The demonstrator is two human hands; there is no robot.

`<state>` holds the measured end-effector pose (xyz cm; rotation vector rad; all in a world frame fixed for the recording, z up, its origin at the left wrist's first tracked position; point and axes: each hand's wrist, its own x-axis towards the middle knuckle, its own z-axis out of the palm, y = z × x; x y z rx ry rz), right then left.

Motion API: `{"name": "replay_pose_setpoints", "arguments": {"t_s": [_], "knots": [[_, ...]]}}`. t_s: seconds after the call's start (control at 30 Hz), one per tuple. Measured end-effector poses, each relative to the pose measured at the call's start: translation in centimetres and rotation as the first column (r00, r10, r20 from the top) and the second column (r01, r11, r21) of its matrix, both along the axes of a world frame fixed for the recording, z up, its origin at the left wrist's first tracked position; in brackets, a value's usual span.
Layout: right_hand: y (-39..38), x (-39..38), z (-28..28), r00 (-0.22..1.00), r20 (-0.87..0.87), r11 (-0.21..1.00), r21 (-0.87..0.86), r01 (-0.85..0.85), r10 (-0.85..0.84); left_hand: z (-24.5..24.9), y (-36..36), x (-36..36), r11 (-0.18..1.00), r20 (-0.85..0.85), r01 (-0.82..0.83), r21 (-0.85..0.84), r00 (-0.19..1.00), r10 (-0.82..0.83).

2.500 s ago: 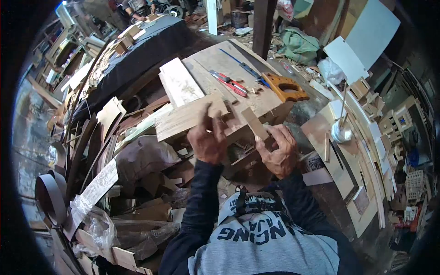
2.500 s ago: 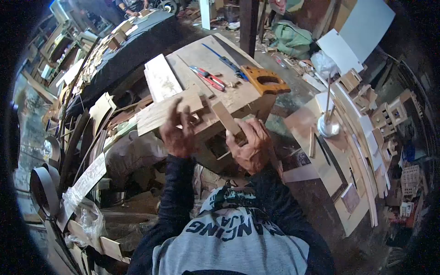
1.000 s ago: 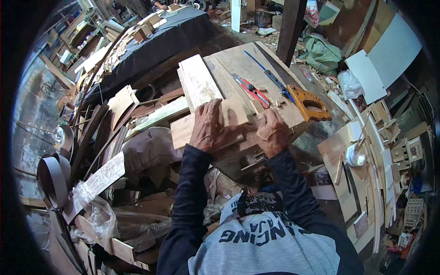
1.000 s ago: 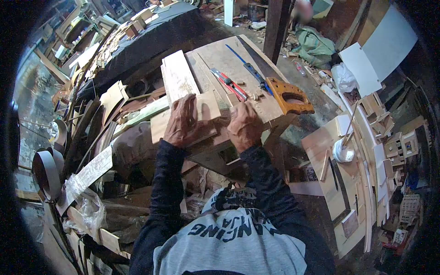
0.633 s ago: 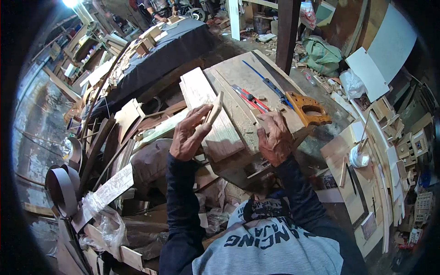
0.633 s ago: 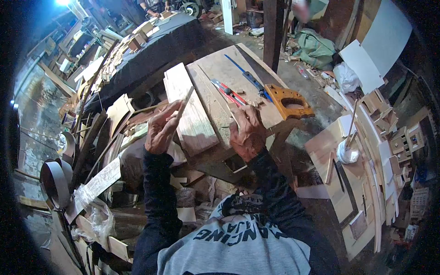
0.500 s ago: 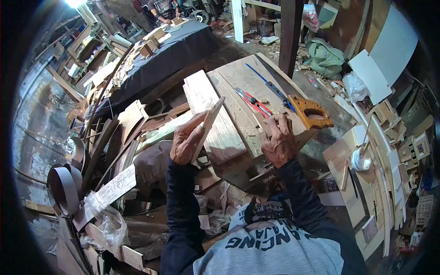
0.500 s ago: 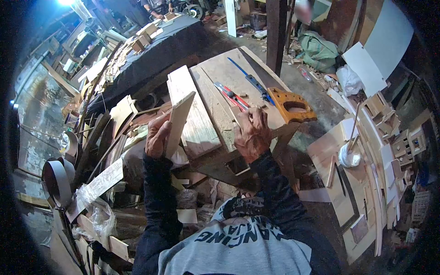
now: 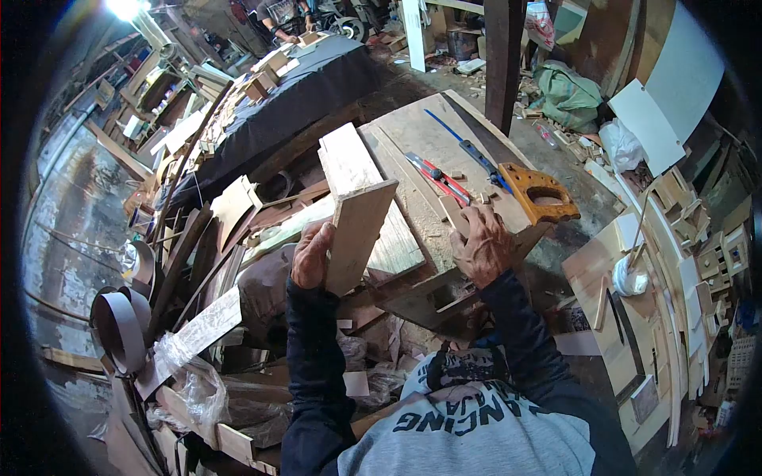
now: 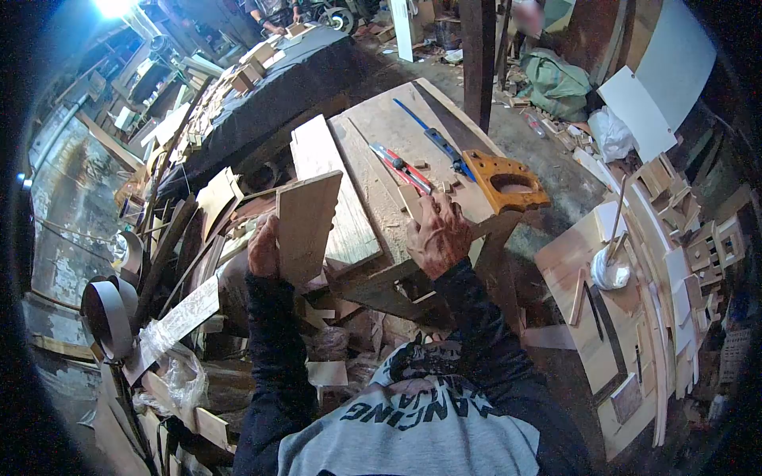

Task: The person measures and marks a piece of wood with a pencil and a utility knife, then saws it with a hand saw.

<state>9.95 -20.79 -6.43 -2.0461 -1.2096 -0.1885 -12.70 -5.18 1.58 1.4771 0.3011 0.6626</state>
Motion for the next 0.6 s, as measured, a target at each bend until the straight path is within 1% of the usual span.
{"name": "replay_pose_setpoints", "arguments": {"t_s": [0.07, 0.17, 0.27, 0.37, 0.47, 0.57, 0.6], "knots": [[0.0, 0.1, -0.1, 1.000, 0.006, 1.000, 0.010, -0.008, 0.008, 0.0, 0.0, 0.2, 0.999, -0.001, -0.017, -0.031, 1.000, 0.017], [-0.1, 0.0, -0.1, 1.000, -0.011, 1.000, -0.005, 0.004, -0.004, -0.4, 0.7, -0.2, 0.999, -0.050, -0.018, 0.038, 0.999, 0.020], [-0.1, 0.0, -0.2, 0.999, -0.037, 1.000, -0.002, 0.023, -0.023, 0.4, 0.3, 0.5, 0.995, -0.083, -0.027, 0.097, 0.996, 0.035], [-0.2, 0.2, -0.1, 0.998, -0.055, 1.000, 0.008, 0.004, -0.003, 0.4, 0.5, 0.3, 0.996, -0.153, 0.003, 0.093, 0.988, 0.011], [-0.3, 0.3, -0.1, 0.998, -0.056, 0.999, 0.035, -0.023, 0.025, 0.8, -0.1, 1.3, 0.979, -0.162, -0.006, 0.206, 0.986, 0.040], [-0.3, 0.3, -0.2, 0.996, -0.077, 0.998, 0.049, -0.033, 0.037, 2.6, -1.5, 2.4, 0.943, -0.203, 0.046, 0.329, 0.979, 0.024], [-0.3, 0.4, -0.3, 0.996, -0.087, 0.998, 0.056, -0.029, 0.034, 2.3, -1.6, 2.7, 0.949, -0.195, 0.041, 0.313, 0.981, 0.022]]}}
